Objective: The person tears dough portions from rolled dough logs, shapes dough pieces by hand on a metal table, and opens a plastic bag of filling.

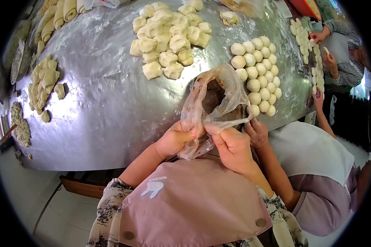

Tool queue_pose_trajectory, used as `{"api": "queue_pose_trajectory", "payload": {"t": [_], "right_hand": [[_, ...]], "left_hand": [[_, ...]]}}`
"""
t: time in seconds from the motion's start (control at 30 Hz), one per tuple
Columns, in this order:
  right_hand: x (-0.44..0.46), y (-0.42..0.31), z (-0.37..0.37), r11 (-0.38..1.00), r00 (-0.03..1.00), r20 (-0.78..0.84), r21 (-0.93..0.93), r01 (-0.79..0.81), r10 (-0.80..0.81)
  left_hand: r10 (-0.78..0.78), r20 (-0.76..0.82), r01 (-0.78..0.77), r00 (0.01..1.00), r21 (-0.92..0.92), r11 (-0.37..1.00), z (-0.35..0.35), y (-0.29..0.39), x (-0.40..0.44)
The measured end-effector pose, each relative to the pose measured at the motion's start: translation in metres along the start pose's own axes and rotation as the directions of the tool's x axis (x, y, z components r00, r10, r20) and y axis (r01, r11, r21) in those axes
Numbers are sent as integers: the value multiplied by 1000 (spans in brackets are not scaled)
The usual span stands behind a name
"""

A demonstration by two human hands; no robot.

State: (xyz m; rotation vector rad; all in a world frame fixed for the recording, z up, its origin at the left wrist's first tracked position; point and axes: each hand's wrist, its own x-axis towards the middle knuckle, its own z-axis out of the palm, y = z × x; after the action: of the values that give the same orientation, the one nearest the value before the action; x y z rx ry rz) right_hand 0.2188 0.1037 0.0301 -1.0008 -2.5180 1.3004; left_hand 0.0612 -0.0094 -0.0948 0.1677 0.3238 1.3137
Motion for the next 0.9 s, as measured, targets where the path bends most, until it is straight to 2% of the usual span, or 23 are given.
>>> {"api": "queue_pose_trajectory", "payload": {"t": [0.1,0.2,0.3,0.4,0.5,0.57,0.63,0.67,0.7,0.77,0.87,0.9], "right_hand": [[0,-2,10,1000,996,-85,-19,20,-22],[3,-6,11,998,995,-100,-61,-12,5],[5,-4,15,996,993,-119,-85,-32,22],[7,-3,14,990,991,-125,-123,-61,45],[9,-3,13,984,988,-135,-152,-91,70],[10,0,15,988,984,-159,-116,-101,82],[12,-3,15,989,983,-163,-101,-105,87],[11,-2,16,990,981,-167,-92,-112,95],[11,-1,16,990,980,-170,-83,-116,101],[10,6,18,989,976,-199,-92,-114,94],[10,11,13,988,973,-177,4,-152,151],[10,12,10,983,970,-162,52,-175,182]], "left_hand": [[49,38,-51,998,54,997,0,0,-5],[4,-192,11,981,74,997,31,12,-11],[33,-288,7,957,136,991,11,-5,-22],[-9,-353,51,936,108,993,-13,-9,-36],[4,-581,-15,814,-14,1000,11,1,-40],[109,-643,68,758,244,967,10,6,-49],[222,-675,157,704,452,878,11,13,-57],[278,-660,96,697,471,877,10,13,-60],[292,-664,245,689,592,768,11,14,-64],[322,-667,511,672,732,450,14,20,-75],[238,-651,522,721,736,431,19,29,-85],[137,-671,535,728,682,499,25,39,-88]]}}
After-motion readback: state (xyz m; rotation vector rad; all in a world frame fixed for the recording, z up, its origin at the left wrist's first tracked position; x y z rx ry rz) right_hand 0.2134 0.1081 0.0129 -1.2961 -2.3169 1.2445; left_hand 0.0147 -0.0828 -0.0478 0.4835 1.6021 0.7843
